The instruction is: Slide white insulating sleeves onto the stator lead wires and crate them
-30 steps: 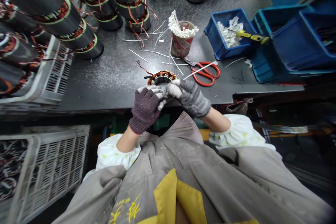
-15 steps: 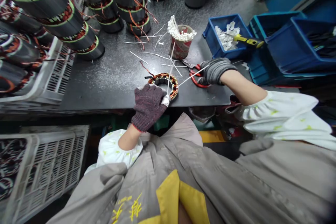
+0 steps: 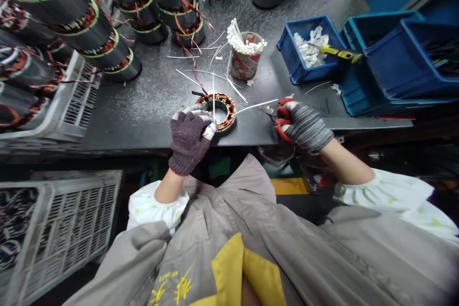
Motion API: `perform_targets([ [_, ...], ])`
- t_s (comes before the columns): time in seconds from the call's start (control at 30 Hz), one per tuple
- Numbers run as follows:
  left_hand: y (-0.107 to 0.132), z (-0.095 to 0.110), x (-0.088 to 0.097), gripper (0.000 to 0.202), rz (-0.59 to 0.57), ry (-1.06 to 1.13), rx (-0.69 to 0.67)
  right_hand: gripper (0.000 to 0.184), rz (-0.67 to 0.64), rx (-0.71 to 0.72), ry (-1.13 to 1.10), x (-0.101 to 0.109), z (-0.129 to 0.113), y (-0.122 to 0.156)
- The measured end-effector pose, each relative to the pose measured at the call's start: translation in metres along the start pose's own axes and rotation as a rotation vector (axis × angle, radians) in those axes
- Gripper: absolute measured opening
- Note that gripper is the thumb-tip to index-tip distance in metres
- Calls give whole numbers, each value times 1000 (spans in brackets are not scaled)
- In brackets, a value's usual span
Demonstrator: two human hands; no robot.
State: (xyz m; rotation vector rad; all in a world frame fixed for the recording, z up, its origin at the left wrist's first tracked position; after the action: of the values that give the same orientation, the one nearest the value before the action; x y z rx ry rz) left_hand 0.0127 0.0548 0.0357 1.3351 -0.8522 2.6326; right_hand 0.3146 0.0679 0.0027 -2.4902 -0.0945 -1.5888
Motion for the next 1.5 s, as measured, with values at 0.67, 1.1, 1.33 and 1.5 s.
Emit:
perform_targets([
  [0.67, 4, -2, 5, 16, 67, 59, -40, 75, -271, 2, 492, -11, -65, -44],
  [1.1, 11, -30, 12, 31, 219, 497, 169, 57, -564, 205, 668, 9, -130, -23],
  [1.33, 11, -31, 13, 30, 208, 646, 200, 60, -504, 215, 689, 9, -110, -25],
  [1.5, 12, -32, 14, 32, 238, 556, 175, 61, -540, 257, 715, 10, -130, -18],
])
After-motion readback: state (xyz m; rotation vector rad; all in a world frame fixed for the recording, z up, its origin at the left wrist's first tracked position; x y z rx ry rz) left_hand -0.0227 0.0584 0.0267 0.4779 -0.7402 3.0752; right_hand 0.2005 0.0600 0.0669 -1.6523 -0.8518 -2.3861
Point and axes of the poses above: each hand's wrist, its own y-axis away from the middle knuckle, its own x-axis out of the back of the hand, z = x × y, the point moved 7 cm from there along -y, towards the middle knuckle, and after that the axes turned 9 degrees about y, right-handed, at the moved point
